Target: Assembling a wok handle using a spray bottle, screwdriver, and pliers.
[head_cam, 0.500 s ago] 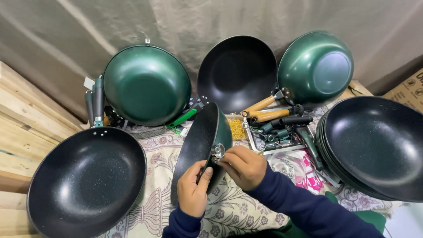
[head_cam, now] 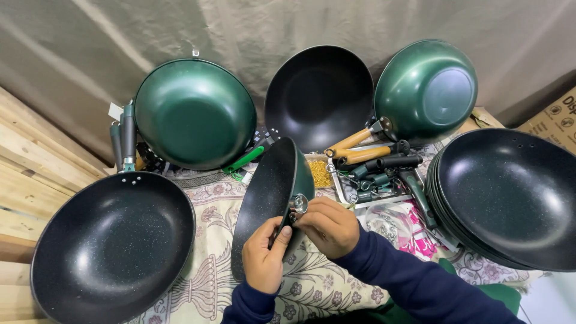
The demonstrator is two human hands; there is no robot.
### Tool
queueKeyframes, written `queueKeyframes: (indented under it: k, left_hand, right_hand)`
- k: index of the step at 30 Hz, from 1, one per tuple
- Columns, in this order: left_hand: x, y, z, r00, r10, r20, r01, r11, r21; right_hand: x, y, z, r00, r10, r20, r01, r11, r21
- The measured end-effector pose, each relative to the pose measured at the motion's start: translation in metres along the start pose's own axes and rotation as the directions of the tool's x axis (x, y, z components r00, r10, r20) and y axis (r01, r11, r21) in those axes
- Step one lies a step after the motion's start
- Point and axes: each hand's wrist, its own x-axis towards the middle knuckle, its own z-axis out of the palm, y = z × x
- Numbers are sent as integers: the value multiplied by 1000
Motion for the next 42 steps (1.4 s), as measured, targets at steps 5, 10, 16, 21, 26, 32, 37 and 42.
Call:
queueKeyframes:
  k: [5, 10, 16, 21, 26, 32, 37, 42]
  left_hand:
    - [-1, 3, 0, 1000, 7, -4, -7, 1000, -13]
    - [-2, 2, 1, 999, 32, -11, -32, 998, -56]
    - [-3, 2, 1, 1000, 14, -9, -14, 999, -35]
    - [-1, 3, -1, 999, 30, -12, -31, 999, -35]
    - [3, 8, -6, 998, 44, -36, -46, 998, -41]
    - [6, 3, -7, 998, 4, -65, -8, 998, -64]
    - [8, 3, -6, 999, 11, -54, -14, 998, -57]
    - [7, 7, -6, 998, 30, -47, -32, 998, -53]
  right_hand:
    - [-6, 5, 1, 1000, -11, -13, 11, 999, 36]
    - [-6, 3, 1, 1000, -8, -9, 9, 996, 89]
    - [-11, 6, 1, 1000, -7, -1, 7, 999, 38]
    - [-8, 1, 1, 1000, -14, -16, 13, 997, -80]
    - [-13, 6, 2, 1000, -18, 11, 20, 987, -160]
    - [-16, 14, -2, 999, -12, 48, 18, 992, -125]
    - [-14, 11, -1, 998, 2, 69, 3, 997, -75]
    - [-15, 13, -1, 996, 27, 82, -25, 999, -28]
